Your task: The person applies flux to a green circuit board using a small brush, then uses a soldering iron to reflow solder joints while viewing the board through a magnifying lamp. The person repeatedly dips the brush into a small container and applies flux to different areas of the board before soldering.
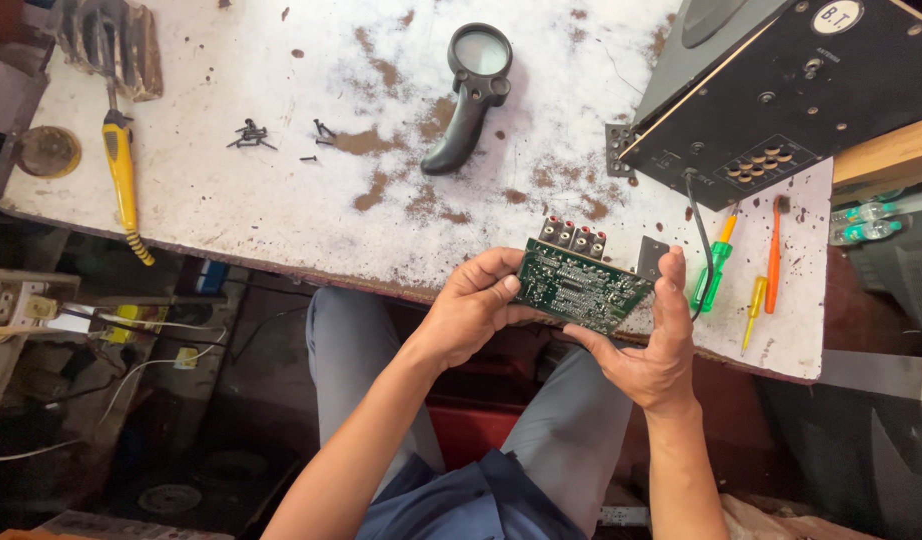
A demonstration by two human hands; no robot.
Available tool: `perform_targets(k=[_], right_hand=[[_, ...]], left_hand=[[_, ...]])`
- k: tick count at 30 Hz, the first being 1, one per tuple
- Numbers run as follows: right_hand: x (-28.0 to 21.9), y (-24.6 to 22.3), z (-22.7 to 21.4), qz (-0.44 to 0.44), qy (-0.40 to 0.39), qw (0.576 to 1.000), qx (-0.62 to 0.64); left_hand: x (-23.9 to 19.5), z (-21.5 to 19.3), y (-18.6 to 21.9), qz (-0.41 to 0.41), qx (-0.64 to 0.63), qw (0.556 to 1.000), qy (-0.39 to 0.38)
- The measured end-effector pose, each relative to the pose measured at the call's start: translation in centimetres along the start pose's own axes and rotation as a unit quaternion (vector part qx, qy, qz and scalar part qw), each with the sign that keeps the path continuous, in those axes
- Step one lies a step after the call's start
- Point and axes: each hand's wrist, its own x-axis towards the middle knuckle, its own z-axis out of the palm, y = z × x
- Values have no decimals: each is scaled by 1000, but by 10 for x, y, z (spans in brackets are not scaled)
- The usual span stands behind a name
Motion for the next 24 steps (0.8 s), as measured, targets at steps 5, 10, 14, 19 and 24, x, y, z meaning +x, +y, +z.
perform_targets(k=[5,10,14,19,24], right_hand=[[-5,4,3,17,3,1000,21],[-8,6,5,28,6,998,52],[-3,2,6,39,4,996,75],[14,-9,0,98,-22,991,87],[33,-21,-7,158,-57,979,115]], left_hand=[[0,1,0,0,2,1000,3],[1,3,2,-4,18,1000,3],[0,5,5,-6,22,1000,2],[0,10,9,-4,17,1000,-6],[0,11,9,-15,24,1000,12]])
